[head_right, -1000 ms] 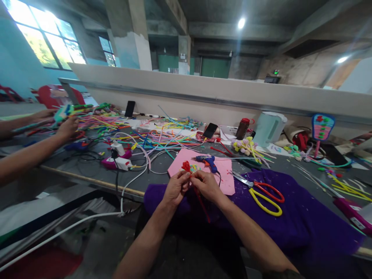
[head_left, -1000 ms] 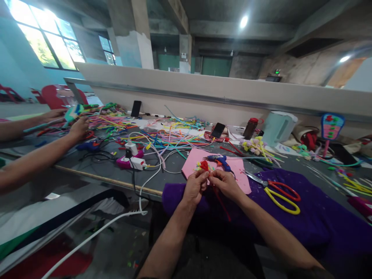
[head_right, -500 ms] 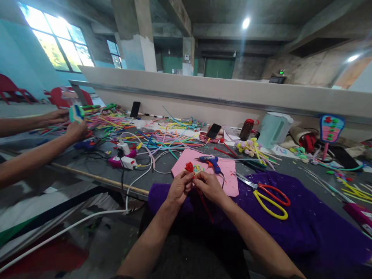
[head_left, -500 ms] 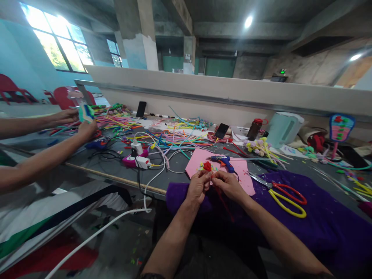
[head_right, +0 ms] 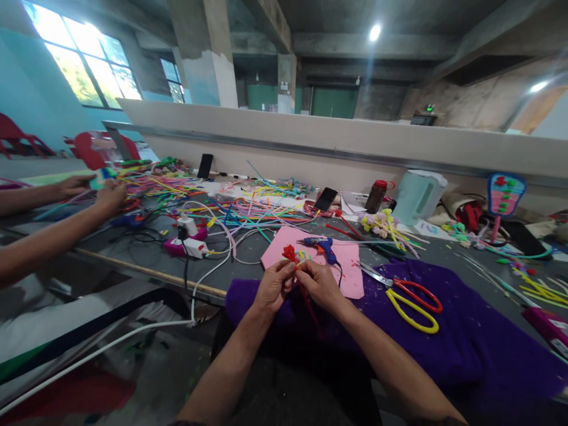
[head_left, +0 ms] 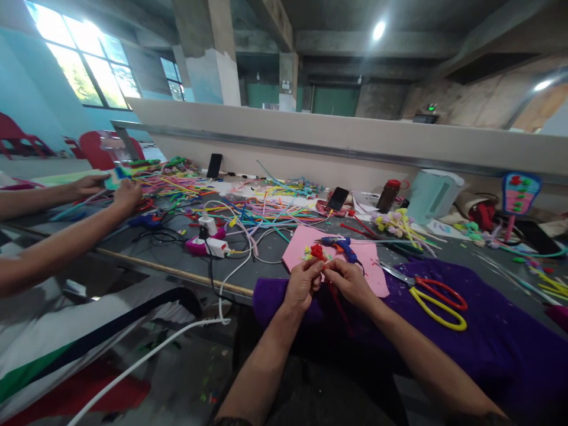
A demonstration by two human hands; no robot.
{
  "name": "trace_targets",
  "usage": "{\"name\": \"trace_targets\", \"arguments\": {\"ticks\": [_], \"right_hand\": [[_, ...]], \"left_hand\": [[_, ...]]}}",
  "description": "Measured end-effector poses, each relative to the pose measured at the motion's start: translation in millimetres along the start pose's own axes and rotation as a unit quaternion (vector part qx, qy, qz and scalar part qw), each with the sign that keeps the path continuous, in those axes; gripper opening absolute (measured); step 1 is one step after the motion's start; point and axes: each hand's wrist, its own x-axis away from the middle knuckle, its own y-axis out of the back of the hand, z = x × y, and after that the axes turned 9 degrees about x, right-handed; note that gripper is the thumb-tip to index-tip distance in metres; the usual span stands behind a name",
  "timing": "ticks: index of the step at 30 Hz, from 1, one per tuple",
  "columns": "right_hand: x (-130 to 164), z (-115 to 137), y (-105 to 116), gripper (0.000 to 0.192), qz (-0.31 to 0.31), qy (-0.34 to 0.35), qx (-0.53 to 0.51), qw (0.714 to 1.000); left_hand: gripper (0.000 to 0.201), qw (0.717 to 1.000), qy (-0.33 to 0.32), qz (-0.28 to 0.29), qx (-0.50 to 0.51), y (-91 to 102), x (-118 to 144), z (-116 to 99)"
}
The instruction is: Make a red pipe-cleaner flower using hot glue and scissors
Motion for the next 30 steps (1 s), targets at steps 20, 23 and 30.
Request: {"name": "trace_targets", "arguments": {"ticks": [20,23,30], "right_hand": [[-2,-2,17,0.021,0.022,-0.037,-0.003,0.999],[-6,-4,24,0.02,0.036,-0.047,0.0,0.998],[-31,-15,43,0.02,0.047,0.001,0.126,0.991]], "left_hand": [[0.025,0.993,0.077,0.006,-0.091,-13.0,-9,-18],[0.023,0.986,0.073,0.025,-0.146,-17.9,-19,-27],[0.025,0.973,0.096,0.026,-0.208,-24.7,-49,-41]]}}
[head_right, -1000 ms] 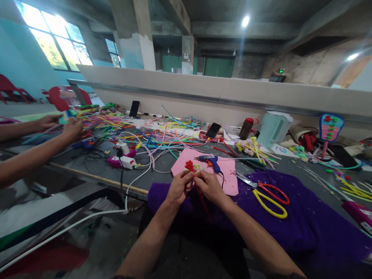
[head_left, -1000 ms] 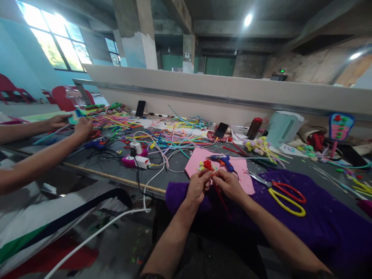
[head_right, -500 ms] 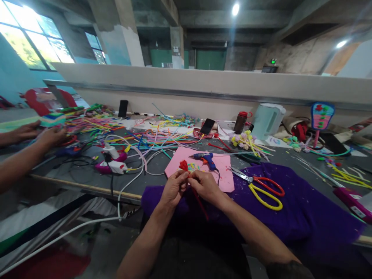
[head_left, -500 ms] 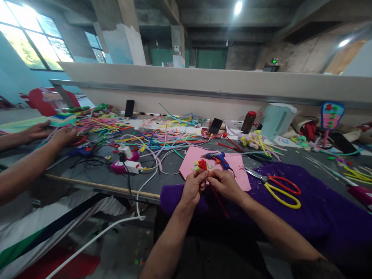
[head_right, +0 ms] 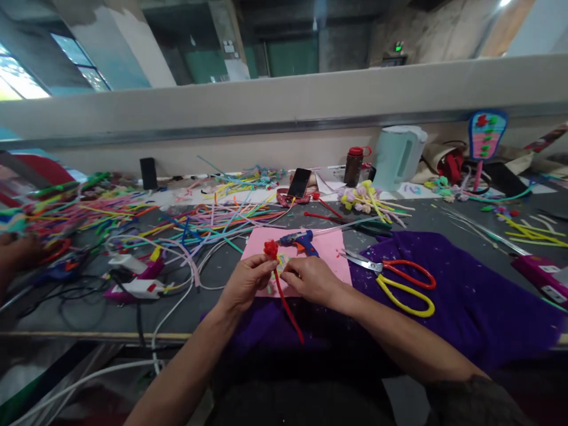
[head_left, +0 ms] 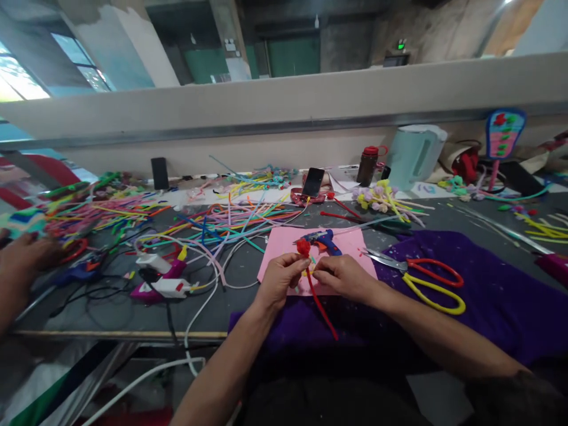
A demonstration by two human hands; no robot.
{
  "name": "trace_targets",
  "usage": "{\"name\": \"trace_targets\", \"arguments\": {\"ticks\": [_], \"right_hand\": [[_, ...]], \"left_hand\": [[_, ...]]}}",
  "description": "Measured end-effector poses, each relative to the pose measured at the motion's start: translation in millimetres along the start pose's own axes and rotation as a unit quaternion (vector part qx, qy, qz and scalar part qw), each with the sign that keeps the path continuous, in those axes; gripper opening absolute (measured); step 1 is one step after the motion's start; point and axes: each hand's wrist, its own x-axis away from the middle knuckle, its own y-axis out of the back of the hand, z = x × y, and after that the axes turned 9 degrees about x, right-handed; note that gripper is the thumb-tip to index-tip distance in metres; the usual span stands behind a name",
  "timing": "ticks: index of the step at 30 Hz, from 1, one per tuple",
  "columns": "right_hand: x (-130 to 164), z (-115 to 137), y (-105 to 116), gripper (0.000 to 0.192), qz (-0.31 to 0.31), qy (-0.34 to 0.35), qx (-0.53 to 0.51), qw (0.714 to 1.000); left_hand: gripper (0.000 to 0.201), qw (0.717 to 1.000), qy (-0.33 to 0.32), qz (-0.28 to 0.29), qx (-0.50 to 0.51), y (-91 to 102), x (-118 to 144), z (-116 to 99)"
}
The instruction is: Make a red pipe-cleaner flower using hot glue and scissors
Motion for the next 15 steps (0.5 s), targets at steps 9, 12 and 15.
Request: {"name": "trace_targets", "arguments": {"ticks": [9,12,15], "right_hand": [[-4,-23,-11,0.022,-0.062,0.049,0.076,0.994],[-1,-29,-14,0.018,-0.065,0.1,0.092,0.989],[-2,-32,-15,0.014,-0.061,0.117,0.092,0.987]], "left_hand": [[0.029,0.991,0.067,-0.054,0.104,3.5,-24,2],[0.025,0.987,0.084,-0.042,0.129,11.7,-18,6],[0.022,0.981,0.122,-0.045,0.141,21.1,-9,10]]}}
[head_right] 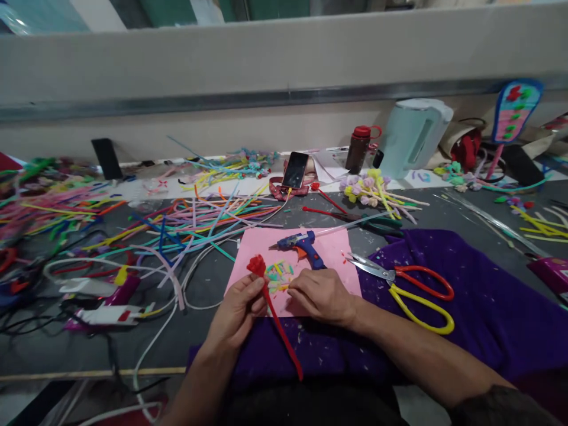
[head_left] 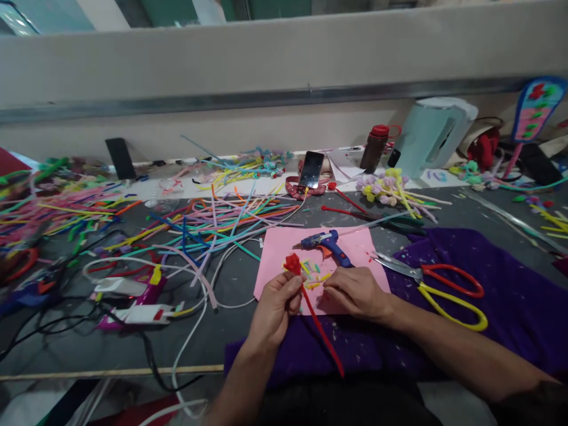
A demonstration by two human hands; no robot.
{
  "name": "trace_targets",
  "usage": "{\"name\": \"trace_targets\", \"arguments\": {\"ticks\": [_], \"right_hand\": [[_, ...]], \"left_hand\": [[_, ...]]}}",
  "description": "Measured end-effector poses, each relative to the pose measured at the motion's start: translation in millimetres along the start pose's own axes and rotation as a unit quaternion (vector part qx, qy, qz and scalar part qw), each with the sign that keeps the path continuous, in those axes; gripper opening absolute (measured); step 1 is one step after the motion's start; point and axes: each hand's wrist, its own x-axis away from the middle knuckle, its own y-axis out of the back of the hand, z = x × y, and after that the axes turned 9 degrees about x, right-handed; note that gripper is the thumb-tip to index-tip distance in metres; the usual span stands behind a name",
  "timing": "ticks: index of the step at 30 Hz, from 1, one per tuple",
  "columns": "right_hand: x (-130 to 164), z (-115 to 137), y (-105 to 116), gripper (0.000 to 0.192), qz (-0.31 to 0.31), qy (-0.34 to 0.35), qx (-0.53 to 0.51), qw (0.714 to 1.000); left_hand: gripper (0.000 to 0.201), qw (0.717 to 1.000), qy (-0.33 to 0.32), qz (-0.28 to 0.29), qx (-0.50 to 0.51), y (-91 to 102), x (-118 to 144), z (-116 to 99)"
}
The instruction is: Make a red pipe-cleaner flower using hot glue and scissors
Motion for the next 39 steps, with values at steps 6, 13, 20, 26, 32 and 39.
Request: {"name": "trace_targets", "arguments": {"ticks": [6,13,20,26,32,39], "right_hand": [[-5,-2,-3,0.012,0.033,0.029,-0.008,0.999],[-9,-3,-4,0.015,0.077,0.022,0.002,0.997],[-2,1,-4,0.013,0.061,0.053,0.046,0.996],[1,0,-7,0.017,0.021,0.081,0.081,0.993],[3,1,-2,0.017,-0.015,0.059,0.07,0.996],[3,3,4,0.014,-0.038,0.05,0.07,0.996]], "left_hand": [[0.022,0.998,0.026,-0.037,0.05,12.7,9,4],[0.019,0.989,0.072,-0.08,0.105,16.3,13,4],[0.016,0.984,0.084,-0.107,0.114,14.8,12,4],[0.009,0.991,0.047,-0.082,0.096,10.5,3,2],[0.012,0.998,0.033,-0.048,0.012,1.8,0,4],[0.016,0.999,0.017,-0.031,-0.016,-1.1,1,6]]}}
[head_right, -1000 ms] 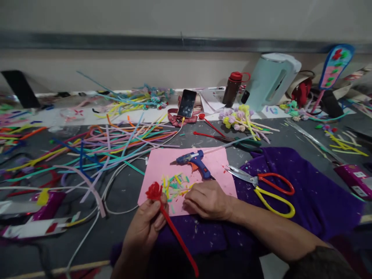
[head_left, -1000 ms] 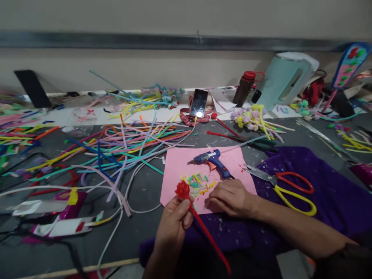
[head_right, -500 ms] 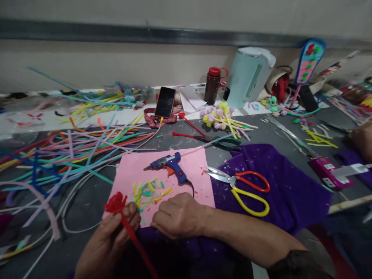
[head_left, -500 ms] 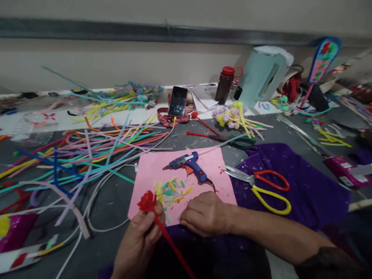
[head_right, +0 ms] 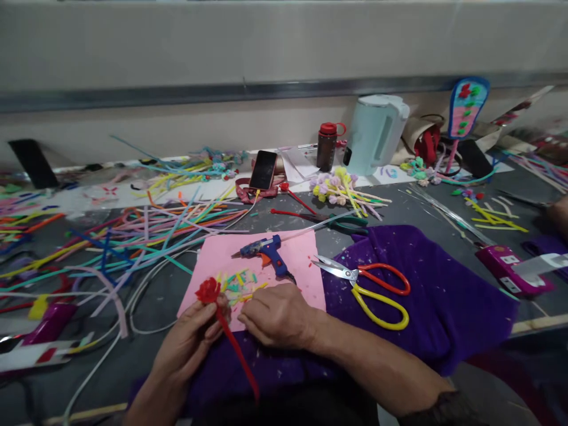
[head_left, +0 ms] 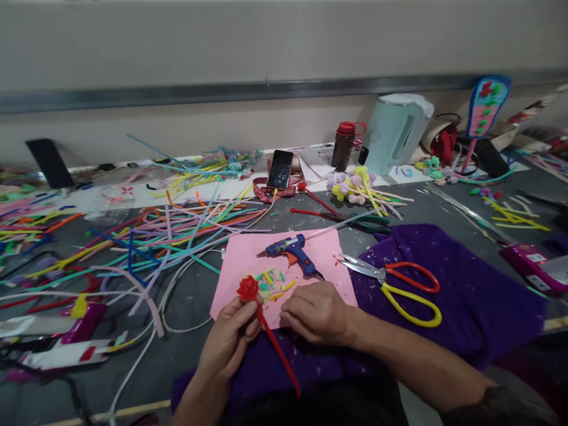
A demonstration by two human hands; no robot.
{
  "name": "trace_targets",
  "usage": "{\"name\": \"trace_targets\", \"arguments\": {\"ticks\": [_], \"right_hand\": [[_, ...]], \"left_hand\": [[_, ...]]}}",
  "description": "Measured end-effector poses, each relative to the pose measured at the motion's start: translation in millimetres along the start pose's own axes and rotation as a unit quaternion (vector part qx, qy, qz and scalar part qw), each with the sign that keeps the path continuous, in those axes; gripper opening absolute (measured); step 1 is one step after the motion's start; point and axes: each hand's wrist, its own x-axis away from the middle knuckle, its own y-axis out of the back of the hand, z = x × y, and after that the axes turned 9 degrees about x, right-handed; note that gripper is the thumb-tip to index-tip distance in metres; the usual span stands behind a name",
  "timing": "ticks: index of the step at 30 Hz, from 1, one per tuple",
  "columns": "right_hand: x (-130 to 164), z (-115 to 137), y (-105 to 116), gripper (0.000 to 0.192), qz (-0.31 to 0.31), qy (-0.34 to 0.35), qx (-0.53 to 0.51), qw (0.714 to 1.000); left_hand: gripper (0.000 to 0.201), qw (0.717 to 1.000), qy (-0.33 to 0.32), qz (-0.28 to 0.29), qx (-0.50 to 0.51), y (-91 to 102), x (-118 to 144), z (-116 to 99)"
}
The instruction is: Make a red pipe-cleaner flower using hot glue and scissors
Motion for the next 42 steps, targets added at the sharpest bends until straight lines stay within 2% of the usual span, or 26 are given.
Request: {"name": "trace_targets", "arguments": {"ticks": [4,8,13,16,19,23,30,42], "right_hand": [[-1,-2,0,0.015,0.005,-0.006,0.023,1.0],[-2,-4,2,0.016,0.017,-0.023,0.024,0.999],[-1,-4,2,0.015,0.018,-0.026,0.023,0.999],[0,-3,-1,0.015,0.02,-0.018,0.024,0.999],[1,-2,-2,0.015,0.02,-0.018,0.013,1.0],[2,-3,-3,0.013,0.022,-0.024,-0.004,0.999],[-1,-2,-5,0.013,0.036,-0.033,-0.011,0.999],[-6,13,3,0.008,0.073,-0.025,-0.113,0.991]], "left_hand": [[0.016,0.999,-0.02,0.024,-0.028,-5.3,8,-9],[0.014,0.997,-0.059,0.036,-0.021,-25.4,9,-32],[0.014,0.993,-0.102,0.061,-0.009,-45.8,-19,-53],[0.016,0.994,-0.097,0.048,-0.013,-42.6,-41,-51],[0.017,0.995,-0.078,0.051,-0.018,-32.8,-52,-44],[0.017,0.995,-0.06,0.084,0.004,-25.2,-53,-40],[0.012,0.993,0.002,0.111,0.034,-25.9,-52,-39],[0.015,0.996,0.014,0.082,-0.008,-32.0,-54,-40]]}}
